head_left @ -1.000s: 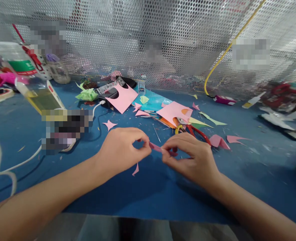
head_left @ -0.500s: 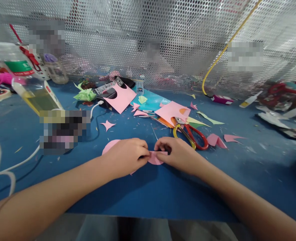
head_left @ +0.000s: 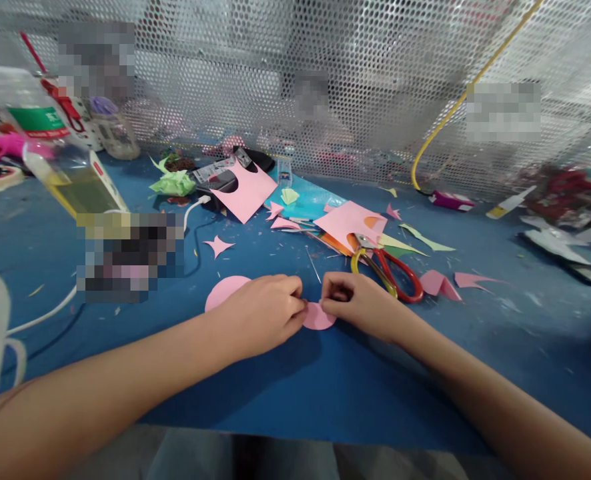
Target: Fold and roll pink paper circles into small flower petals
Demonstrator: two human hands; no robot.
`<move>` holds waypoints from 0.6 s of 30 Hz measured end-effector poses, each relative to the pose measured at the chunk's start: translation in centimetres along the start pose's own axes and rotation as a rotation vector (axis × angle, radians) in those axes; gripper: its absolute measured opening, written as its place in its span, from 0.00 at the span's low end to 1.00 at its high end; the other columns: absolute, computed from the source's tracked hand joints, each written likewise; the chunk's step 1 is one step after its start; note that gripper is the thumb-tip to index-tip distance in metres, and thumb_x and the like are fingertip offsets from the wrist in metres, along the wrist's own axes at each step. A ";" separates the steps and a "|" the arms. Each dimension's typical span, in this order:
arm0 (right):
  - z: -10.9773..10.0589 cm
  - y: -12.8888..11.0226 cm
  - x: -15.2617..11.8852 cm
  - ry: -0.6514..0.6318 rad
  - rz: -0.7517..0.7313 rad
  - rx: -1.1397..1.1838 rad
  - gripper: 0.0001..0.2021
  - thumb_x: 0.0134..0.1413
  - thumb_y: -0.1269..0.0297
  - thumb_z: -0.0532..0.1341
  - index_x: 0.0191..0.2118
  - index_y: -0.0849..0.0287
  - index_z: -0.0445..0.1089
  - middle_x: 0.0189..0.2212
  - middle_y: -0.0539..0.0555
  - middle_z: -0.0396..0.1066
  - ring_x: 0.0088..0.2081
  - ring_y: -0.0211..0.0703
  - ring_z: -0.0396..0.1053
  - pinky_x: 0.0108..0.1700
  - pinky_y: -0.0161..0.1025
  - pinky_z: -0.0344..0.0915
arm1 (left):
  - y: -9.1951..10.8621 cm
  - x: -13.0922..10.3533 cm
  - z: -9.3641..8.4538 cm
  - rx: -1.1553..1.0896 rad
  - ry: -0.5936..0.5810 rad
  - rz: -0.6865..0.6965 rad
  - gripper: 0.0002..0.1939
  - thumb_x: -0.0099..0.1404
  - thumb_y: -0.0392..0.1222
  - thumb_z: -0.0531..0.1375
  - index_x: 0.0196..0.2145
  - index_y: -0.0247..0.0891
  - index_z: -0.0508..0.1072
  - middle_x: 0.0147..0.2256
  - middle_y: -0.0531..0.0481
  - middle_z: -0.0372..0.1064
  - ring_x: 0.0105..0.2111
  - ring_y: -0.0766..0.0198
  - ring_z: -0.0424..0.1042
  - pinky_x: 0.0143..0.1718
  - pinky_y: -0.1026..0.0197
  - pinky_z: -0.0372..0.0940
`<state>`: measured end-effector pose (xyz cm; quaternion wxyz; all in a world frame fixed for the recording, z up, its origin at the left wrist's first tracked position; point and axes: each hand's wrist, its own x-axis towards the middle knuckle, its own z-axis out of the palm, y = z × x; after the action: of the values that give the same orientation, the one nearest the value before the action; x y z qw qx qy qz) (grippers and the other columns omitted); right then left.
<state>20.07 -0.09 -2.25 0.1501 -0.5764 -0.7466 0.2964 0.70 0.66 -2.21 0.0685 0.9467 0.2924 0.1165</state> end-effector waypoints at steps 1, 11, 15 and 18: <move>-0.1 0.1 -0.1 -0.010 0.005 0.003 0.05 0.42 0.68 0.55 0.21 0.58 0.57 0.16 0.43 0.52 0.22 0.32 0.51 0.22 0.31 0.47 | 0.0 0.0 0.0 -0.002 0.000 0.003 0.15 0.64 0.39 0.49 0.31 0.36 0.76 0.34 0.48 0.68 0.31 0.62 0.68 0.32 0.59 0.61; -1.0 0.1 -0.2 -0.056 0.036 -0.037 0.08 0.42 0.68 0.54 0.19 0.58 0.54 0.14 0.42 0.48 0.19 0.32 0.48 0.20 0.31 0.45 | 0.0 -0.1 -0.2 -0.023 -0.003 -0.002 0.14 0.64 0.40 0.50 0.30 0.37 0.75 0.33 0.48 0.67 0.31 0.63 0.67 0.30 0.60 0.59; -1.4 0.3 -0.3 -0.067 0.014 -0.078 0.08 0.41 0.68 0.55 0.19 0.58 0.54 0.15 0.43 0.51 0.20 0.32 0.50 0.20 0.31 0.46 | -0.1 -0.3 -0.4 -0.101 -0.010 -0.017 0.11 0.60 0.44 0.54 0.34 0.39 0.75 0.35 0.48 0.67 0.34 0.61 0.67 0.30 0.60 0.60; -1.5 0.3 -0.4 -0.048 0.004 -0.120 0.08 0.40 0.67 0.56 0.18 0.58 0.54 0.15 0.43 0.51 0.19 0.32 0.50 0.20 0.31 0.46 | -0.3 -0.2 -0.4 -0.136 0.000 -0.012 0.12 0.60 0.44 0.54 0.36 0.38 0.75 0.36 0.48 0.67 0.37 0.60 0.67 0.33 0.60 0.61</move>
<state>21.32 -0.03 -1.23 0.0969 -0.5789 -0.7650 0.2651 0.21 0.82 -1.89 0.1335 0.9381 0.2895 0.1357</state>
